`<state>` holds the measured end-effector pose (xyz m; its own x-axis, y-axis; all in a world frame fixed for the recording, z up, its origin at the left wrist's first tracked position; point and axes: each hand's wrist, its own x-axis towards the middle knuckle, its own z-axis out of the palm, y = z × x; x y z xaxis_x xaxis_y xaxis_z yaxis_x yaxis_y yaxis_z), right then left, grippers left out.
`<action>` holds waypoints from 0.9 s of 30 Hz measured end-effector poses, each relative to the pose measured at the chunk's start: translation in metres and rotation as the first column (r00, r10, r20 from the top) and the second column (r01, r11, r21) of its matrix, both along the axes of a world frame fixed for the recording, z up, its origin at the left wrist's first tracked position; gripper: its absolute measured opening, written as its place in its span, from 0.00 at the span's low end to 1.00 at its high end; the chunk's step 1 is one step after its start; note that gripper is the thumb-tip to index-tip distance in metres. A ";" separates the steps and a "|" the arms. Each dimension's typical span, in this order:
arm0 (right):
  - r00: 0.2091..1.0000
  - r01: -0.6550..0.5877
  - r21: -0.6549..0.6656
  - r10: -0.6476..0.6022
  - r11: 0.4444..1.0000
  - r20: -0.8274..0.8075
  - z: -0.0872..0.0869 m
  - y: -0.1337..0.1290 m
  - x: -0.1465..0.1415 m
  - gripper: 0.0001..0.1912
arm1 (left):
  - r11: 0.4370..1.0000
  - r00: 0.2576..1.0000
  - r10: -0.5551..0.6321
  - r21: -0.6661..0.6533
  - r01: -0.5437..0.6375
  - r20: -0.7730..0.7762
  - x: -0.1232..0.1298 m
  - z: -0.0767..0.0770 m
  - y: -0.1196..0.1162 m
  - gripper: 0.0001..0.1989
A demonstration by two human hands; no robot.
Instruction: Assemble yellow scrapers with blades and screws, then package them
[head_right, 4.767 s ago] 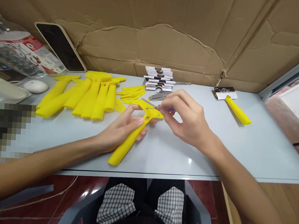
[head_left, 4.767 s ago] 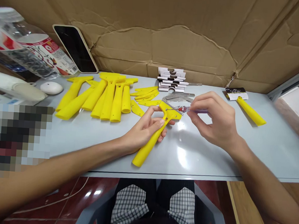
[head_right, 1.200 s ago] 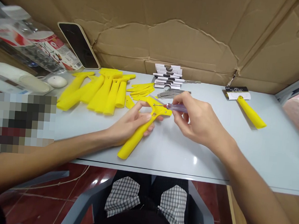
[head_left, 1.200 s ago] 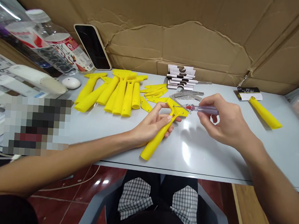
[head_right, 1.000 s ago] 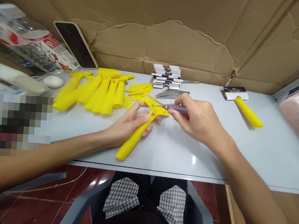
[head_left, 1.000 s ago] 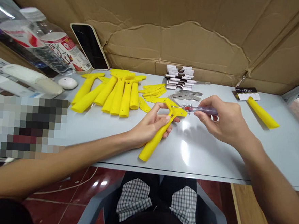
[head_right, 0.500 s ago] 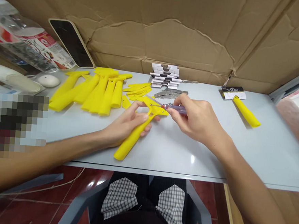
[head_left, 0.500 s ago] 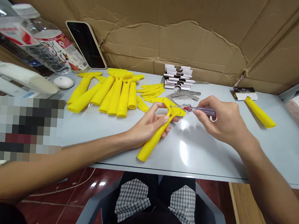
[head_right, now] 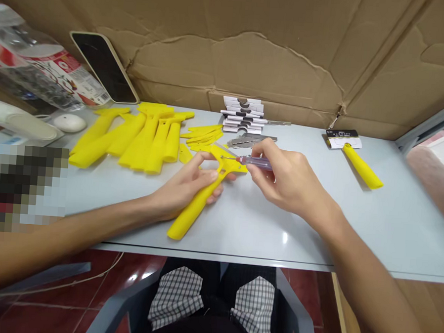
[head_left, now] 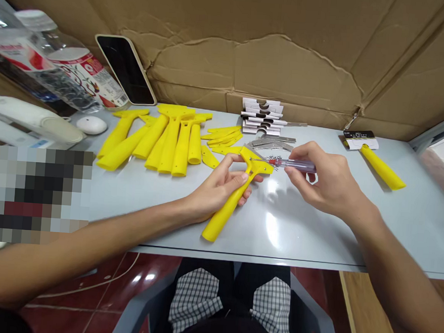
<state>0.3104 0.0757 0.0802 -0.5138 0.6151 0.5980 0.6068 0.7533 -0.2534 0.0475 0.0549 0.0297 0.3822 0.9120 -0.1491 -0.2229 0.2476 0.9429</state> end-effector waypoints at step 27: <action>0.999 0.041 -0.013 -0.041 0.999 -0.015 -0.001 -0.001 -0.001 0.08 | 1.000 1.000 -0.019 -0.002 0.019 0.009 0.000 0.002 -0.001 0.18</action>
